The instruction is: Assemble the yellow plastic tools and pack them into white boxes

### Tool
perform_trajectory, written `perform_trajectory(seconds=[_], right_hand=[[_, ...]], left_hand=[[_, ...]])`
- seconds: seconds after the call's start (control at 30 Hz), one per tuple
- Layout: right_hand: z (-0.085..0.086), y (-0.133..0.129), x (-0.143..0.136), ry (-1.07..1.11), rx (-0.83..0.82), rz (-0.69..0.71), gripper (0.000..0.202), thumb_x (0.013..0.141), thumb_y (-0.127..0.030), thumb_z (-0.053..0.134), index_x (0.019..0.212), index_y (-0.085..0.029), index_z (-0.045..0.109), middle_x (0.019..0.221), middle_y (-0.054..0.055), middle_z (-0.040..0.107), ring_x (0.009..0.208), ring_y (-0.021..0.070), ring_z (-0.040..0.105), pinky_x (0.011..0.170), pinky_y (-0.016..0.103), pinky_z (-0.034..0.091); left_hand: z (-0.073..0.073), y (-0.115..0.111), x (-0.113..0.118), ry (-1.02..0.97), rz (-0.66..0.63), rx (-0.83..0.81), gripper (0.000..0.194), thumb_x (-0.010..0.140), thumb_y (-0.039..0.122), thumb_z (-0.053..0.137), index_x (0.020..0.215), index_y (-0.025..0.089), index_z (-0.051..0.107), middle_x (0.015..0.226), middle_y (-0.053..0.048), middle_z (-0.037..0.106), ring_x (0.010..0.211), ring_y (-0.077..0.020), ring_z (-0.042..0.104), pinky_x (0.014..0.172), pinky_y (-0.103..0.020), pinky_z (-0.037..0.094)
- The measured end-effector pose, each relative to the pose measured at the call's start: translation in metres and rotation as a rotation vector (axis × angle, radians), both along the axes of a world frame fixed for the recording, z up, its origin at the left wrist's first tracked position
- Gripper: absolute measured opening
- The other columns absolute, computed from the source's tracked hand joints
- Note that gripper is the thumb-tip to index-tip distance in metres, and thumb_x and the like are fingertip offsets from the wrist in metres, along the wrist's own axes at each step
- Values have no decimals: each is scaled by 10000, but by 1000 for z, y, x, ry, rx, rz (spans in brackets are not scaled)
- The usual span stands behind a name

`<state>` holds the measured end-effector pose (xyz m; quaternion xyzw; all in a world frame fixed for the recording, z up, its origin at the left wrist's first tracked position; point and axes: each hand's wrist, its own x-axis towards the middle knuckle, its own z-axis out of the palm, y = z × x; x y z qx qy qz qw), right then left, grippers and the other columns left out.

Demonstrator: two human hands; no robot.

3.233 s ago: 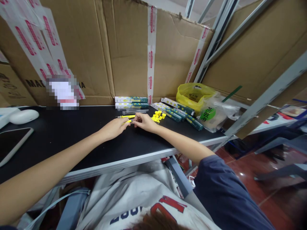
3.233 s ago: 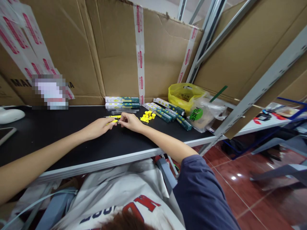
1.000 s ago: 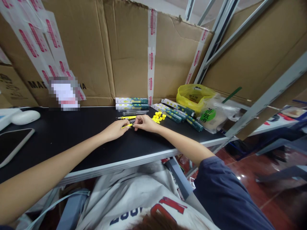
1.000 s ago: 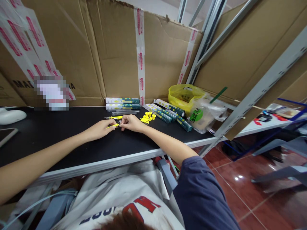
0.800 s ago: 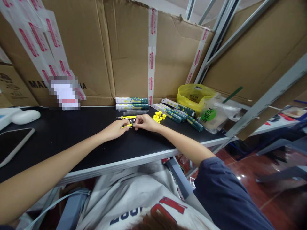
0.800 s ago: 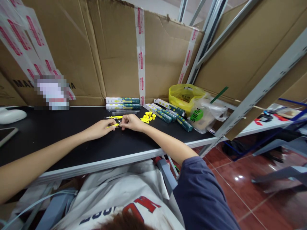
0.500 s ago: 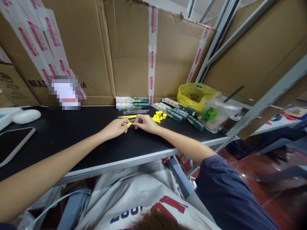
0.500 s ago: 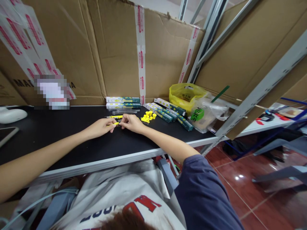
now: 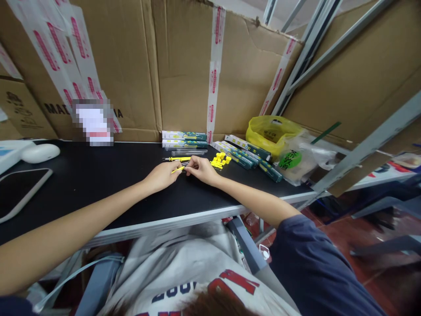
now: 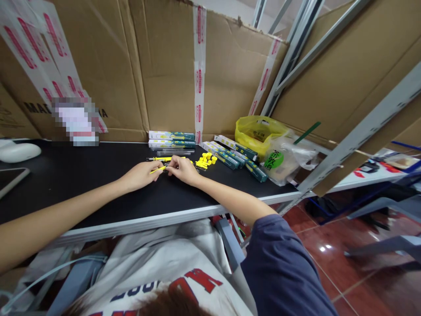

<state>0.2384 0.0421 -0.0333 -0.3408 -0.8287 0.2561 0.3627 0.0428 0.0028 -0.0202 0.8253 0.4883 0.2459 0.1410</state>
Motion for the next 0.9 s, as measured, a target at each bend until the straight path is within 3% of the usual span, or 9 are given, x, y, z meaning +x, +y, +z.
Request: perform_trajectory(seconds=[0.23,0.73,0.9], right_hand=[[5,-2,-1,119,-12,10,393,832,-514,694,728,-191,496,675,25,713,643,146,649,675,261,479],[1,-3,-1,169,-70,46,441,800,-570,706,736,-189,493,685,36,707,620,142,636,630,251,479],[5,-2,1,96,41,22,423,830,-556,685,721,-177,530,687,29,707,621,131,620,657,250,475]], left_hand=[[0,-5,3,-128,31,51,77,892,292,446,841,252,406,703,4,639,688,-205,616,671,-307,409],[0,-8,7,-314,-16,-57,126,880,294,461,799,243,378,589,50,609,585,-148,579,634,-276,404],[-5,-5,7,-380,-30,-78,128,882,319,465,835,241,374,609,52,620,546,-131,536,601,-260,391]])
